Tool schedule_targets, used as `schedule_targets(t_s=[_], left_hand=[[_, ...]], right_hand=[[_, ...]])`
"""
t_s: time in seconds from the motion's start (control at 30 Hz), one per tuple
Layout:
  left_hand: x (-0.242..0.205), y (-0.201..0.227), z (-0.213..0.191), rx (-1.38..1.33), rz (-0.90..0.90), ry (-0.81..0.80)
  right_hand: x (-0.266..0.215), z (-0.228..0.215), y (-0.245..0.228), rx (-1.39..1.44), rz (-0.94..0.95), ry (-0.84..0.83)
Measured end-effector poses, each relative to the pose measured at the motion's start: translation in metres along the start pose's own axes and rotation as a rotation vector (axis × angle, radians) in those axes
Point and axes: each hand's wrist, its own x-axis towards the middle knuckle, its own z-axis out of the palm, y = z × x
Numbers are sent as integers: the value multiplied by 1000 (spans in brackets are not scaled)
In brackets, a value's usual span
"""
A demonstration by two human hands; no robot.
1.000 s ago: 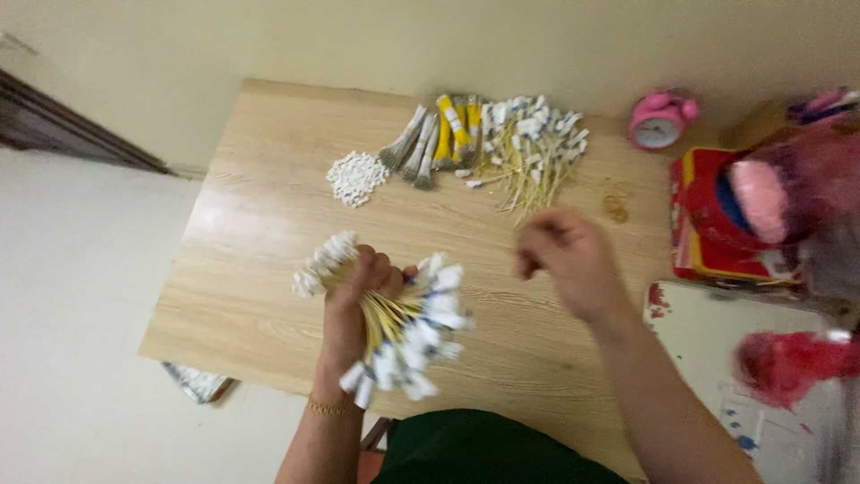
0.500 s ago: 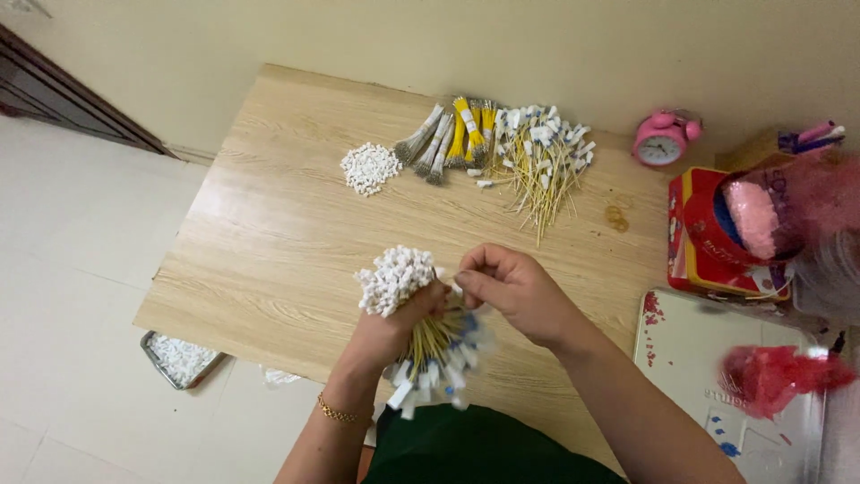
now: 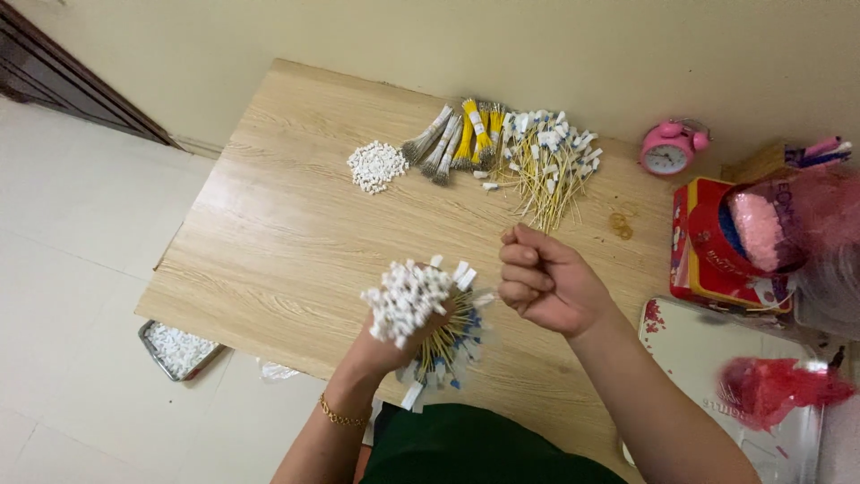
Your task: The person manually attaches small white caps to wires and bundles the assembled components with rubber bands.
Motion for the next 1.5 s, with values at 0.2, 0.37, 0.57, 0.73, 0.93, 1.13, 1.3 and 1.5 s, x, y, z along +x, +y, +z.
schedule_targets(t_s=[0.2,0.37,0.57,0.73,0.93,1.13,1.3,1.5], left_hand=[[19,32,7,435,288,-34],[25,22,8,716,113,28],[23,-2,4,857,43,131],[42,-40,-10,851,-298,74],[40,-27,-41,-238,-558,346],[36,-25,-28,-737,-500,361],[37,-39,-26,-902,-425,428],[23,-1,-21,-613,-376,331]], right_hand=[[0,53,6,-396,-38,82],[0,67,15,-943,139,5],[6,65,29,-1292,357,-103],[4,48,51,-1657,306,-480],[1,65,53,-1602,731,23],[-30,-22,39,-84,277,-512],[-13,21,42,346,15,-497],[-5,4,11,81,-197,-116]])
